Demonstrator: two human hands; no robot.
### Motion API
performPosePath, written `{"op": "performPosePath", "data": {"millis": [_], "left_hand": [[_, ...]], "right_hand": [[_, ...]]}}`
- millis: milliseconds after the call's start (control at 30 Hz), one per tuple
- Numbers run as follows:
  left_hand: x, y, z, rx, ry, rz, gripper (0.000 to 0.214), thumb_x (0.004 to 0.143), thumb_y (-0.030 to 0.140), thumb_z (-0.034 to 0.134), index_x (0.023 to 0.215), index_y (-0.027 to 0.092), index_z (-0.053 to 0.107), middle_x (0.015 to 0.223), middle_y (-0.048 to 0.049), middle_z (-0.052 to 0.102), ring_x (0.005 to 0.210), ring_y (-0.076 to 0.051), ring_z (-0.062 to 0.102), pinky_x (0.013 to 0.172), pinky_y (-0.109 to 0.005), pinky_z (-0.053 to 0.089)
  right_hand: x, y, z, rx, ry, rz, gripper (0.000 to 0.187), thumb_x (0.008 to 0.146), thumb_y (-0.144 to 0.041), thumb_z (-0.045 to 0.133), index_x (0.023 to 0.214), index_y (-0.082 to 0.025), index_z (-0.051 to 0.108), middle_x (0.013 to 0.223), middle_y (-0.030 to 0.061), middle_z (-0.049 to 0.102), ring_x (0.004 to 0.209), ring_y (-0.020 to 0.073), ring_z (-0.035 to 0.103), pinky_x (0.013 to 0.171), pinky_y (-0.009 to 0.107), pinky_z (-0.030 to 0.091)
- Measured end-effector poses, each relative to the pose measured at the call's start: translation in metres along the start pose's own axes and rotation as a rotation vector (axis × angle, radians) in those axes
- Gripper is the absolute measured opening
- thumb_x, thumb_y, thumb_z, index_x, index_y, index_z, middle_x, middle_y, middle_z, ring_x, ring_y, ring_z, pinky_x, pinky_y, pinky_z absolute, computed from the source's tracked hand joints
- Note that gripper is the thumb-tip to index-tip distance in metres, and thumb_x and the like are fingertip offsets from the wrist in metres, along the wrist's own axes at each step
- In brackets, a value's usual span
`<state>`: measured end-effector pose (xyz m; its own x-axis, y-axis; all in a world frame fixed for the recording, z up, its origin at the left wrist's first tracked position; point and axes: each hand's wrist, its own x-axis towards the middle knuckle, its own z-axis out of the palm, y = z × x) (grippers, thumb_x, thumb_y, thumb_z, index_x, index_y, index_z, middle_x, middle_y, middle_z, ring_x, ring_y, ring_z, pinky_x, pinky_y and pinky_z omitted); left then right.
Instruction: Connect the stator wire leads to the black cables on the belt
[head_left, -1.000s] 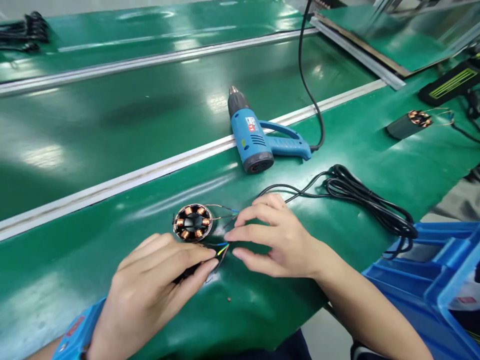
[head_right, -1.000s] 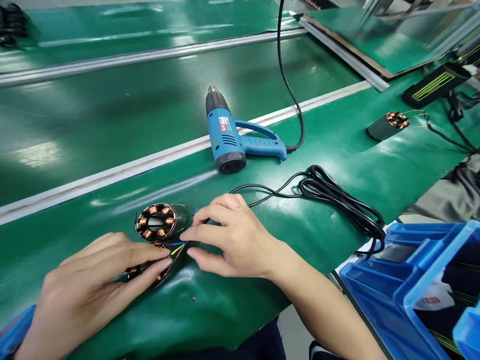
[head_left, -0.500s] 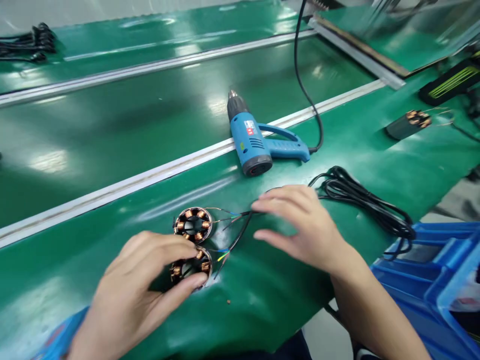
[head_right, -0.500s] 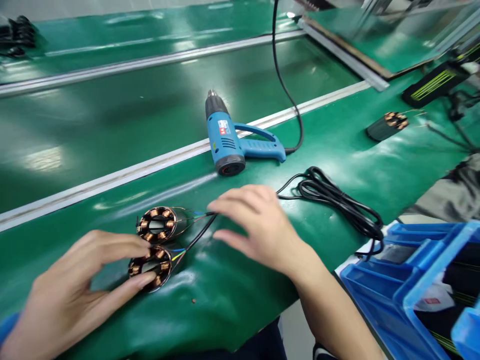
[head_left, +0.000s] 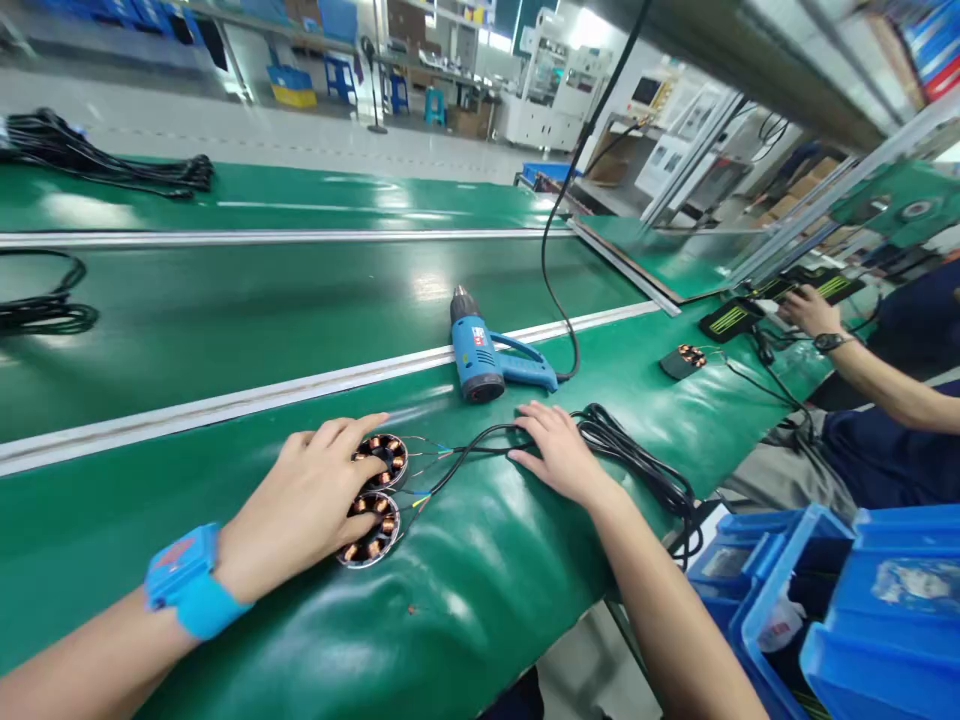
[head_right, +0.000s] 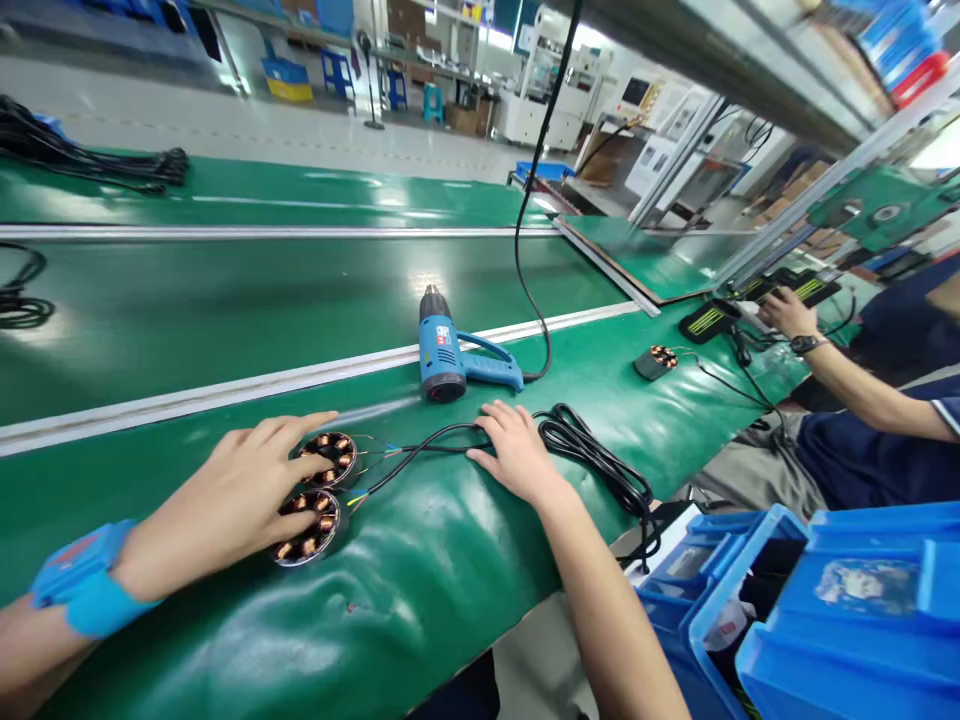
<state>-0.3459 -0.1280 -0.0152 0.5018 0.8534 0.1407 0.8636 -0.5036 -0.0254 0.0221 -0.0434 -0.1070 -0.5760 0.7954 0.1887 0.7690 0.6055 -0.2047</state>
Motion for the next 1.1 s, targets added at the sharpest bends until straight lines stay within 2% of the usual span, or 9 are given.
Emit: {"op": "performPosePath", "data": {"millis": [67, 133, 233, 400, 633, 767, 867, 967, 1100], "left_hand": [[0.008, 0.002, -0.003, -0.014, -0.098, -0.056, 0.032, 0.067, 0.030, 0.087, 0.098, 0.029, 0.080, 0.151, -0.0049, 0.052, 0.125, -0.034, 0.054, 0.085, -0.049, 0.047], [0.014, 0.005, -0.008, -0.025, -0.246, -0.134, 0.025, 0.075, 0.032, 0.082, 0.099, 0.031, 0.081, 0.153, -0.0019, 0.051, 0.132, -0.032, 0.050, 0.093, -0.049, 0.044], [0.027, 0.013, -0.021, -0.013, -0.430, -0.192, 0.024, 0.080, 0.031, 0.078, 0.104, 0.033, 0.081, 0.154, -0.0010, 0.047, 0.139, -0.029, 0.043, 0.101, -0.046, 0.039], [0.065, 0.041, -0.033, -0.006, -0.562, -0.065, 0.028, 0.083, 0.028, 0.081, 0.110, 0.031, 0.079, 0.128, -0.0044, 0.056, 0.120, -0.025, 0.048, 0.095, -0.041, 0.037], [0.158, 0.106, -0.004, -0.072, -0.539, 0.221, 0.023, 0.082, 0.034, 0.081, 0.100, 0.020, 0.078, 0.114, -0.0088, 0.061, 0.112, -0.029, 0.054, 0.092, -0.046, 0.039], [0.243, 0.152, 0.018, -0.149, -0.506, 0.265, 0.022, 0.085, 0.025, 0.079, 0.104, 0.015, 0.076, 0.108, -0.0085, 0.065, 0.103, -0.025, 0.060, 0.095, -0.043, 0.046], [0.284, 0.182, 0.019, -0.246, -0.285, 0.161, 0.035, 0.100, 0.029, 0.064, 0.131, 0.014, 0.067, 0.128, -0.0140, 0.058, 0.115, -0.027, 0.058, 0.101, -0.045, 0.046], [0.272, 0.192, 0.015, -0.379, -0.139, 0.173, 0.044, 0.102, 0.041, 0.061, 0.142, 0.020, 0.061, 0.136, -0.0111, 0.054, 0.123, -0.026, 0.054, 0.106, -0.043, 0.043], [0.186, 0.173, 0.021, -0.473, -0.194, 0.310, 0.035, 0.098, 0.038, 0.067, 0.131, 0.028, 0.067, 0.132, -0.0052, 0.056, 0.117, -0.024, 0.053, 0.103, -0.043, 0.040]], "right_hand": [[0.004, -0.007, 0.000, -0.062, 0.074, -0.008, 0.020, 0.101, -0.034, 0.066, 0.106, -0.015, 0.062, 0.106, 0.0071, 0.070, 0.104, 0.0253, 0.068, 0.105, 0.048, 0.047], [-0.005, -0.009, -0.011, -0.143, 0.203, 0.007, 0.024, 0.106, -0.035, 0.057, 0.096, -0.013, 0.059, 0.081, 0.0038, 0.064, 0.074, 0.0224, 0.065, 0.080, 0.039, 0.051], [-0.037, -0.013, -0.044, -0.164, 0.388, 0.001, 0.033, 0.109, -0.044, 0.050, 0.102, -0.014, 0.059, 0.085, 0.0032, 0.065, 0.069, 0.0188, 0.062, 0.065, 0.033, 0.046], [-0.097, -0.028, -0.096, 0.323, 0.460, 0.173, 0.016, 0.102, -0.032, 0.067, 0.097, -0.017, 0.064, 0.080, -0.0034, 0.065, 0.063, 0.0051, 0.059, 0.061, 0.013, 0.046], [-0.137, -0.008, -0.114, 0.968, 0.881, 0.739, 0.050, 0.084, -0.056, 0.081, 0.099, -0.010, 0.066, 0.059, -0.0033, 0.043, 0.050, 0.0062, 0.036, 0.045, 0.016, 0.031], [-0.120, 0.031, -0.142, 0.888, 1.186, 0.933, 0.070, 0.060, -0.059, 0.090, 0.102, -0.009, 0.066, 0.066, -0.0015, 0.049, 0.054, 0.0074, 0.039, 0.045, 0.019, 0.030], [-0.096, 0.076, -0.167, 0.820, 1.296, 1.019, 0.058, 0.070, -0.047, 0.078, 0.109, -0.006, 0.067, 0.070, 0.0000, 0.051, 0.058, 0.0085, 0.043, 0.046, 0.019, 0.031], [-0.078, 0.129, -0.182, 0.806, 1.309, 1.112, 0.042, 0.089, -0.027, 0.057, 0.122, -0.002, 0.065, 0.074, 0.0001, 0.052, 0.055, 0.0065, 0.039, 0.049, 0.019, 0.034], [-0.081, 0.193, -0.178, 0.720, 1.261, 1.312, 0.036, 0.102, -0.016, 0.047, 0.134, -0.004, 0.059, 0.082, 0.0014, 0.056, 0.052, 0.0061, 0.040, 0.053, 0.021, 0.040]]}}
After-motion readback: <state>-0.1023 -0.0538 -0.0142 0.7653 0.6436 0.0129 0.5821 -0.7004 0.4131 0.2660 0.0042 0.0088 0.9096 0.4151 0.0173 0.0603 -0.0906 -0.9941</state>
